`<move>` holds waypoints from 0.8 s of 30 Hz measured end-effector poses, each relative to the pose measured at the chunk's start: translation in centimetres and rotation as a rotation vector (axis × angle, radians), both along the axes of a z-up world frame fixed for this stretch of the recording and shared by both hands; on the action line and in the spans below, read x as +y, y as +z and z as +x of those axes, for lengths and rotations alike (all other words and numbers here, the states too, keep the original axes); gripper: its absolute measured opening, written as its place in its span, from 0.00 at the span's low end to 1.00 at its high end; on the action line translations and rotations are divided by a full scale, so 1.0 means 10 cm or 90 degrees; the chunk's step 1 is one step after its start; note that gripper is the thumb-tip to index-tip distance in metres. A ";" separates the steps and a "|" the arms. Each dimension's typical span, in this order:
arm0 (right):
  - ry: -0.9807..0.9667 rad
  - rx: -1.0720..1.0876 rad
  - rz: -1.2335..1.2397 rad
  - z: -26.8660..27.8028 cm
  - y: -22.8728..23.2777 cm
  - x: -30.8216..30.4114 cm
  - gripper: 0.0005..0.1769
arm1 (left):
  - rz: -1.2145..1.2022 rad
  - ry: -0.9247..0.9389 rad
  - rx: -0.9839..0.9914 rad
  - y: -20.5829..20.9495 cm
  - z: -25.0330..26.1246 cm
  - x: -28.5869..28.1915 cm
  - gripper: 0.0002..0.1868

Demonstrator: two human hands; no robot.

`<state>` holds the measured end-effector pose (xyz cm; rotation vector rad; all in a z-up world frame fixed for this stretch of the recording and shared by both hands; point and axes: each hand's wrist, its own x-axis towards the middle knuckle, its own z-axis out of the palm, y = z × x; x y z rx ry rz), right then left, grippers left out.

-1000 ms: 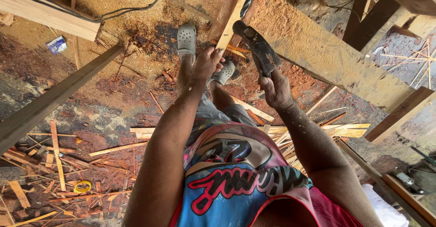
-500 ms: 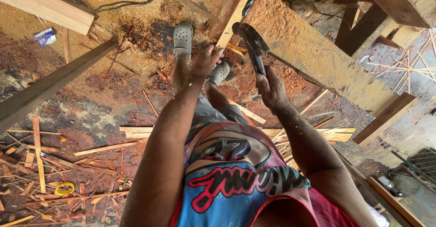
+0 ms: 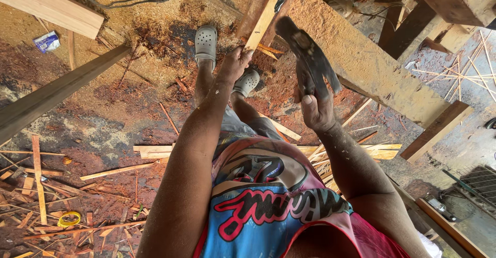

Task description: The person uses a hammer to drive a metal object into a piece of wood, handles various wooden slats, and positions a larger wooden beam within a workshop structure.

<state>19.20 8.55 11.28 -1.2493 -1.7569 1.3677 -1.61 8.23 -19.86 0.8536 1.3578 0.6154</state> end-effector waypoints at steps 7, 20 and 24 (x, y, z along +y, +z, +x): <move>-0.080 -0.204 -0.147 0.05 -0.20 -0.09 0.22 | -0.051 0.018 0.025 0.23 0.01 0.09 0.21; -0.043 -0.409 -0.319 -0.49 -0.38 0.55 0.34 | -0.193 0.017 -0.122 0.53 -0.06 0.36 0.20; -0.027 -0.333 -0.182 -0.50 -0.76 0.43 0.24 | -0.175 0.073 -0.154 0.52 0.00 0.34 0.18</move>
